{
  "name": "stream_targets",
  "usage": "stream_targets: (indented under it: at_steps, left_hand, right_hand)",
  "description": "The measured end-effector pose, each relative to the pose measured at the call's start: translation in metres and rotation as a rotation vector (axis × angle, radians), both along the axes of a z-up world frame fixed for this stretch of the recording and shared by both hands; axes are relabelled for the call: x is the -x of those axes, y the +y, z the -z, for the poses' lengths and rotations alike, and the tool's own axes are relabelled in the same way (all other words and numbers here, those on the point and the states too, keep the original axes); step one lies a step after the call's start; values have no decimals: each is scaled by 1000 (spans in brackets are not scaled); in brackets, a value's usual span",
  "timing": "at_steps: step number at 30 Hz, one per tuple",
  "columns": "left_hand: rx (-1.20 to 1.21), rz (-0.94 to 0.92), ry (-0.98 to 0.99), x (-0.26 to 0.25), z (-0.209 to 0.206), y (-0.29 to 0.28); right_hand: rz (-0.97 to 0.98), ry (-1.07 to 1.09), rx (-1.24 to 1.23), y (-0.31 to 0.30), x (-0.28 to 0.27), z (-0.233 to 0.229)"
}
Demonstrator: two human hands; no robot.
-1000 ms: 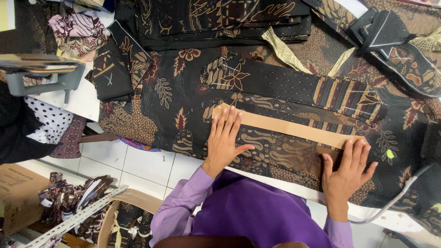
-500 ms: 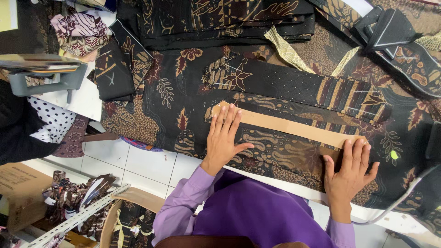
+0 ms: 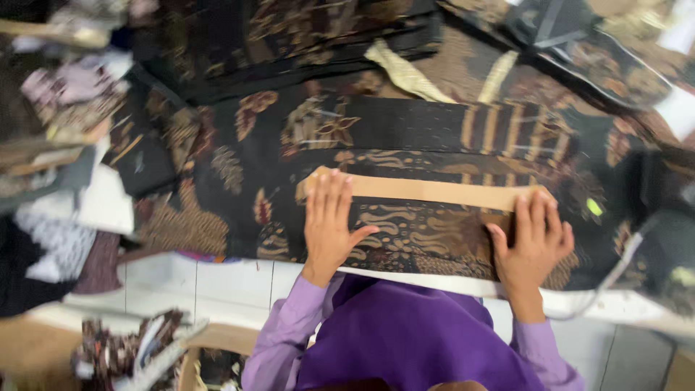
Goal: The person folds a patterned fabric on a table, aligns a cardboard template, and smooths the material. They then fold the fabric into a compact bundle and tie it with a ribbon. The finished bundle is placed on the table among other folded items.
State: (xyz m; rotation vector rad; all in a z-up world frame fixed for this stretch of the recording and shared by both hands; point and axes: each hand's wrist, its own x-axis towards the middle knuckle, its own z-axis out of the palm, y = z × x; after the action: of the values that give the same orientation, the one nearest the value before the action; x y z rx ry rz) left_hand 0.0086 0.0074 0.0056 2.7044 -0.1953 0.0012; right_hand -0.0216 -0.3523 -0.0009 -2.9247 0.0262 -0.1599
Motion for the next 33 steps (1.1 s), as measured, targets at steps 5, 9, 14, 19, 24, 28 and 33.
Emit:
stream_targets:
  at_steps: [5, 9, 14, 19, 24, 28, 33]
  left_hand:
    - [-57, 26, 38, -5, -6, -3]
    - [-102, 42, 29, -7, -13, -7]
    - [-139, 41, 8, -5, -17, -10]
    - [-135, 43, -7, -4, -15, -10]
    - [-159, 31, 20, -3, -13, -10]
    - [-142, 26, 21, -2, -14, -10]
    - [-152, 17, 43, -3, -15, -11]
  right_hand:
    - [43, -20, 47, 4, -3, -3]
    - [50, -48, 53, 7, -6, -11]
    - [50, -36, 17, 8, -7, -18]
    - [58, -36, 10, 9, -9, -19]
    - [71, -43, 1, 9, -10, -19]
    - [74, -47, -12, 9, -10, -18]
    - [68, -46, -6, 8, -11, -18]
